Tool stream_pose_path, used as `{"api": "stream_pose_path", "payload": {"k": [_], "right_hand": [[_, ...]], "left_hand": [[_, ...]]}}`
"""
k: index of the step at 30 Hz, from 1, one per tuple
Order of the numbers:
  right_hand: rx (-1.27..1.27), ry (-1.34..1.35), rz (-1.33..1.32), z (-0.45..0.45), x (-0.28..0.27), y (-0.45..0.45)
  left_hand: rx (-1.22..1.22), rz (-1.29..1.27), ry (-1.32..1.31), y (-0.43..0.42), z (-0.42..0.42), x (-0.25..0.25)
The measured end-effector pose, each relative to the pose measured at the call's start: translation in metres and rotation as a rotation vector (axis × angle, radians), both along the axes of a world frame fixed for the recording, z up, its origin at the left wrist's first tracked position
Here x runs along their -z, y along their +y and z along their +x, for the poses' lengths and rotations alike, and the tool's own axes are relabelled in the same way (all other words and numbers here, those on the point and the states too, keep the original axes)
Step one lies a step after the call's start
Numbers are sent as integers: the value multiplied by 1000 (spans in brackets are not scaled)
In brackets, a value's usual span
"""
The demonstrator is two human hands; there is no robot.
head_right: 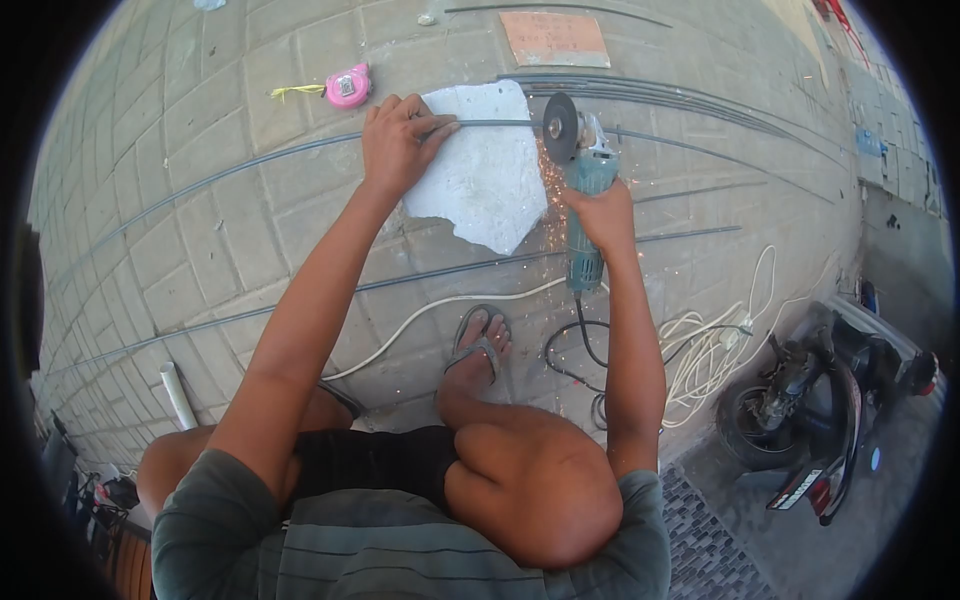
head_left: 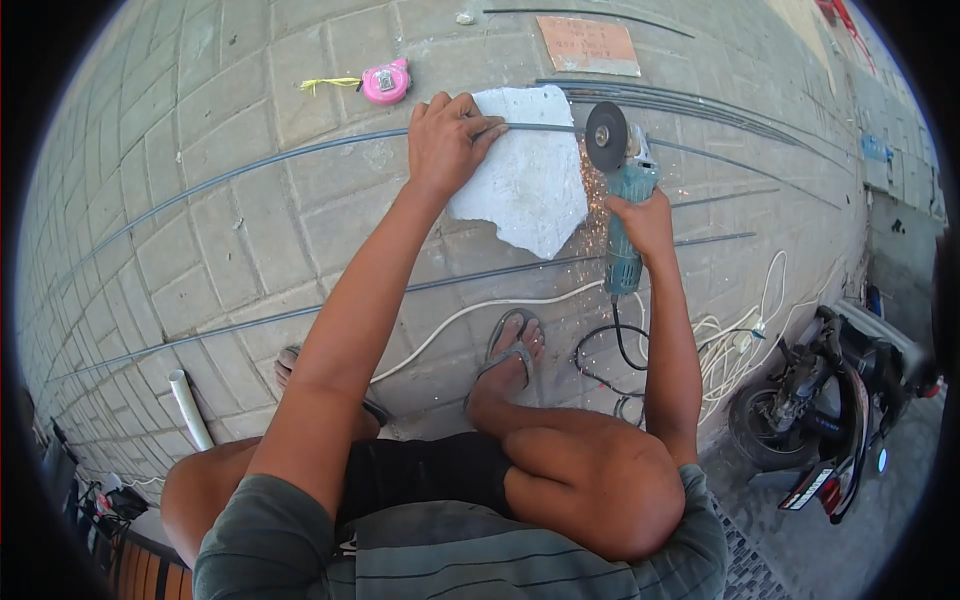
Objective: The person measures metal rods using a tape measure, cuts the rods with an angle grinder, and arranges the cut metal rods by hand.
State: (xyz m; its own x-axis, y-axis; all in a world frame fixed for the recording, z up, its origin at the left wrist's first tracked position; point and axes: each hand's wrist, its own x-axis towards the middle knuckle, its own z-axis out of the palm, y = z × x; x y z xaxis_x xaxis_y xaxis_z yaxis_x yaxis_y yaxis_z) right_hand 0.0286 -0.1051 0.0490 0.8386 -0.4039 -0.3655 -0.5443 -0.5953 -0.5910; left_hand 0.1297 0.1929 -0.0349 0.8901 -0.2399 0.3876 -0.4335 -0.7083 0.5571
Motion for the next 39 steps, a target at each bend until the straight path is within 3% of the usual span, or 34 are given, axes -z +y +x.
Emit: {"api": "stream_pose_path", "payload": {"k": [39], "right_hand": [[-18,-28,16,7,6,-5]], "left_hand": [[4,-10,-24,0,1,2]]}}
